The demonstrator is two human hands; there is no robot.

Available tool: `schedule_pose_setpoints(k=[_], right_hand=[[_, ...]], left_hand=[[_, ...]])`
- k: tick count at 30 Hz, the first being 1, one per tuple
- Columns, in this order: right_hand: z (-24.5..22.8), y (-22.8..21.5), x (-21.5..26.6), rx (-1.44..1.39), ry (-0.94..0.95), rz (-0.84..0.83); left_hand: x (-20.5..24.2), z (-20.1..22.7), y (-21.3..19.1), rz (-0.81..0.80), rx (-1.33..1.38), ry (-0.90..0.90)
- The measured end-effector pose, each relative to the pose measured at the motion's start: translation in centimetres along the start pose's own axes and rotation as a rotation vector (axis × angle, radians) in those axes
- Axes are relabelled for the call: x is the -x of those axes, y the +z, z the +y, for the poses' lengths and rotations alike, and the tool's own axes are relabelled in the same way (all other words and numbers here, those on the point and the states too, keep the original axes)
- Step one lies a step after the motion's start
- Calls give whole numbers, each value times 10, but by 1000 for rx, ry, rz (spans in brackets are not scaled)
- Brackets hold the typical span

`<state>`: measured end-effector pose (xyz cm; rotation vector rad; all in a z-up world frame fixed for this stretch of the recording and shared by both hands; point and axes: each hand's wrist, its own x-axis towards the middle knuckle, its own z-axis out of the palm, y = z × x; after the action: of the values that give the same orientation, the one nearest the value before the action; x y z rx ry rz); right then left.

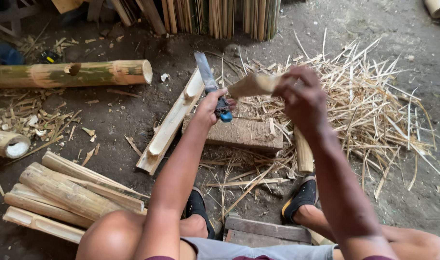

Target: The person splits bamboo poles into smaller strips using a machete and a wooden mallet. They place the bamboo on a brick, strike it with the mallet to split it, and then use the machete to further refine the strips.

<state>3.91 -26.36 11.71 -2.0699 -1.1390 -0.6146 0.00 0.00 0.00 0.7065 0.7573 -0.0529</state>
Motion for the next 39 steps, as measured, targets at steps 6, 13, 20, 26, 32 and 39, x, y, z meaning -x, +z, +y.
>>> schedule_pose_setpoints(k=[6, 13, 20, 26, 32, 39], right_hand=[[22, -4, -91, 15, -159, 98], [25, 2, -98, 161, -288, 97], [22, 2, -89, 127, -147, 159], [16, -9, -67, 101, -80, 103], [26, 1, -59, 10, -125, 177], [30, 2, -51, 36, -83, 189]], left_hand=[[55, 16, 6, 138, -353, 508], [158, 23, 48, 175, -597, 659], [201, 5, 57, 269, -908, 871], [226, -63, 56, 288, -972, 767], [249, -114, 72, 297, -1071, 940], [245, -127, 80, 255, -1124, 786]])
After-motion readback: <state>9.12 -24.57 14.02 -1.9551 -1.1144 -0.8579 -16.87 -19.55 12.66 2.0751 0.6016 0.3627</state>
